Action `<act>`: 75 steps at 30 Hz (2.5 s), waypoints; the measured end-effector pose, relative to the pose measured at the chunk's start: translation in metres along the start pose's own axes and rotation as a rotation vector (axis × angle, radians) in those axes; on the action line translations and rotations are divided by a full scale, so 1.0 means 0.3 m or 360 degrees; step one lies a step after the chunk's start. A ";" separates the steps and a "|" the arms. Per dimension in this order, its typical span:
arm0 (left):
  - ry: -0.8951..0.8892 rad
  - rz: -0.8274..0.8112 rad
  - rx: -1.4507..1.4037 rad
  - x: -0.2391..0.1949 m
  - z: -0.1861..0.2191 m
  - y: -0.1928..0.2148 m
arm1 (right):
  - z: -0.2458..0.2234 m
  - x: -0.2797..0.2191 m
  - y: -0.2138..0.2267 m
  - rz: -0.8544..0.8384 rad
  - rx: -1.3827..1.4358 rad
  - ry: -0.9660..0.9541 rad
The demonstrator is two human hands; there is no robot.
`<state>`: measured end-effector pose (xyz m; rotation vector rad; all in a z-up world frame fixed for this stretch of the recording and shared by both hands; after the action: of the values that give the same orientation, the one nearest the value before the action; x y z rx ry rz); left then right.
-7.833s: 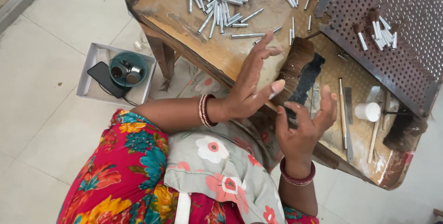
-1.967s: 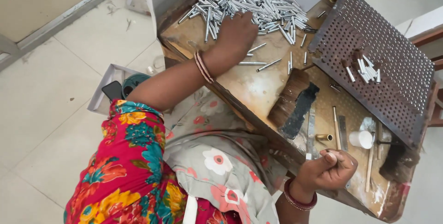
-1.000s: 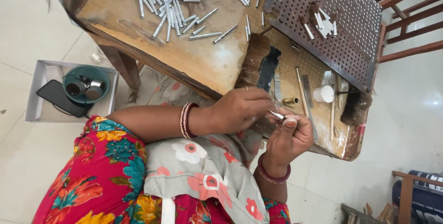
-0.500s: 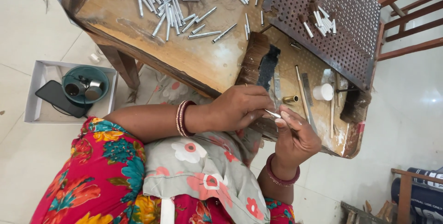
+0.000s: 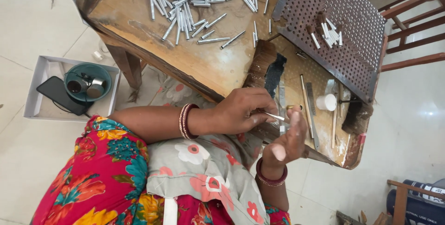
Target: Smoothing the ends of small metal pins using a file at a workbench.
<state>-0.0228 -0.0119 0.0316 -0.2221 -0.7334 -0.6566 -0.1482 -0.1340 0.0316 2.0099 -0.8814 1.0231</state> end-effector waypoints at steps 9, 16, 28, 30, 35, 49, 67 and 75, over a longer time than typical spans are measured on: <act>-0.0015 -0.0067 -0.0054 -0.023 0.007 -0.006 | 0.009 -0.044 0.007 0.0027 -0.0378 0.0082; -0.0146 -0.0234 0.0174 -0.027 0.011 0.021 | 0.064 -0.072 -0.003 0.0165 -0.0089 -0.0207; -0.0220 0.0244 0.0584 0.027 -0.037 0.043 | 0.097 -0.050 0.006 0.0356 0.0719 -0.0753; 0.0109 0.0027 -0.0225 -0.023 -0.104 -0.034 | 0.073 -0.044 0.010 0.0146 0.0613 -0.0734; 0.0504 0.0214 -0.0672 -0.032 -0.112 -0.051 | 0.207 0.015 0.133 0.0069 -0.0569 -0.0402; 0.0837 0.0529 -0.1106 0.008 -0.148 -0.003 | 0.092 -0.057 0.183 0.0176 -0.0505 -0.0479; 0.0736 0.0498 -0.0957 -0.028 -0.143 -0.014 | 0.077 -0.037 0.166 -0.0023 -0.0564 -0.0283; 0.0393 0.0221 -0.0773 -0.039 -0.068 -0.071 | 0.036 -0.011 0.089 -0.0135 0.0015 -0.0155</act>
<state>-0.0315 -0.0313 0.0081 -0.6205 -0.3088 -0.7075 -0.1671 -0.1558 0.0315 2.1014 -0.8360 0.8903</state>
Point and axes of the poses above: each hand's wrist, its own x-axis towards the middle knuckle, its own y-axis out of the back of the hand, z = x × y, the point moved 3 cm from there along x, towards the middle knuckle, and after that the axes turned 6 degrees about z, right-handed, at the moved point
